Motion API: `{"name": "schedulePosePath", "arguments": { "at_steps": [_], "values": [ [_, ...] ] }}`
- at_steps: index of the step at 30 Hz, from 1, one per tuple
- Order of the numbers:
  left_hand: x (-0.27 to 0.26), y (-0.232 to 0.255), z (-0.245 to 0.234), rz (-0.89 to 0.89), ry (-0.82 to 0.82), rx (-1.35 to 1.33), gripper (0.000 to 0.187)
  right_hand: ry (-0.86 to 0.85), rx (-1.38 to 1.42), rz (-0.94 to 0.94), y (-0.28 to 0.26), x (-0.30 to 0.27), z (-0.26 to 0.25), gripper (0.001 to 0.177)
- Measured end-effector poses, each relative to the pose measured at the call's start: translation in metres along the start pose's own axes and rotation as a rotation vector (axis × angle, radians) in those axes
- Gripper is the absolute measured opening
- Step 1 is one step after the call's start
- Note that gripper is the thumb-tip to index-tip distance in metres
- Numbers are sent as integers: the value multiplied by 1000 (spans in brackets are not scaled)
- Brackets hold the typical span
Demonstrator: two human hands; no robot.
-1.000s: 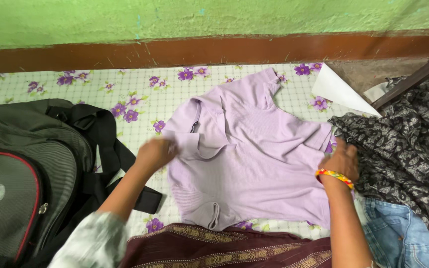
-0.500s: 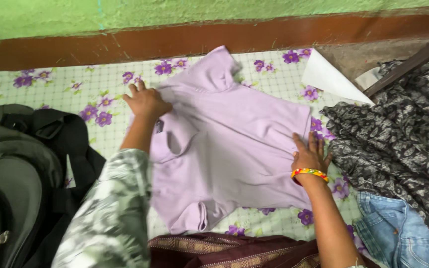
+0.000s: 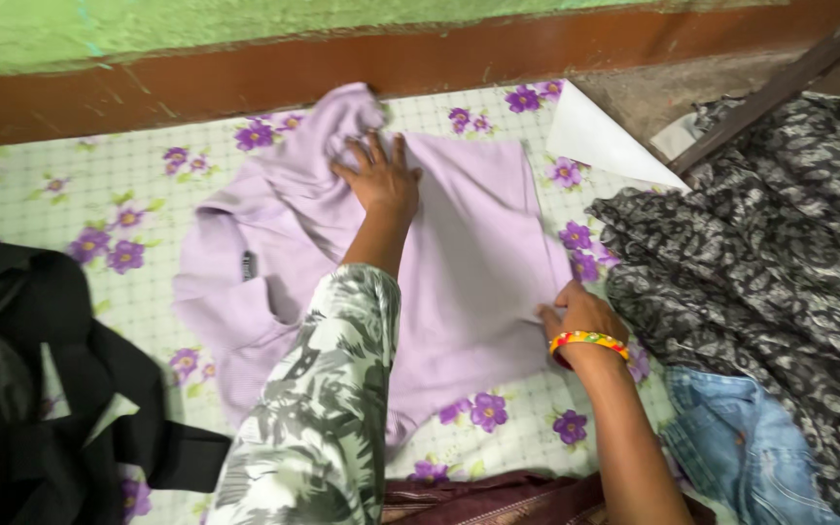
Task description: The person folds a pair of blue pants and a purple shirt by hand and places them into a black and green backpack.
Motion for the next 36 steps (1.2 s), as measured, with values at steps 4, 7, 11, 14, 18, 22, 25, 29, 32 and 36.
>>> {"name": "schedulePosePath", "arguments": {
  "at_steps": [4,7,11,14,18,22,25,29,32,36],
  "values": [
    [6,70,19,407,52,75,38,-46,1,8,-6,-11,-14,49],
    [-15,109,18,540,-183,-147,39,43,27,-69,-2,-17,-25,52],
    [-37,129,15,577,-353,-203,72,-94,-31,-138,2,-17,-19,62],
    [-42,128,13,544,-359,-217,68,-214,-31,-120,15,-8,-12,68],
    [-105,91,-28,691,-61,-317,74,-230,-49,-45,32,12,8,56],
    [-247,3,-92,754,-21,-267,56,-148,-200,-69,42,26,11,46],
    [-327,-63,-101,573,-494,22,96,-135,-40,-36,49,27,8,51],
    [-365,-133,-85,485,-617,-163,57,-163,-101,-34,43,23,10,51],
    [-377,-144,-85,635,-824,-120,54,-152,-172,3,38,12,-1,51],
    [-292,-180,-90,130,-658,-312,32,42,-152,-116,6,-2,-11,51]
  ]
}}
Point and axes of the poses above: each hand's wrist, its own x-axis towards the middle knuckle, its own z-axis out of the palm, y = z × x, the point moved 5 cm from there along x, towards the middle knuckle, and after that the axes turned 6 degrees about -y, right-handed, at the moved point
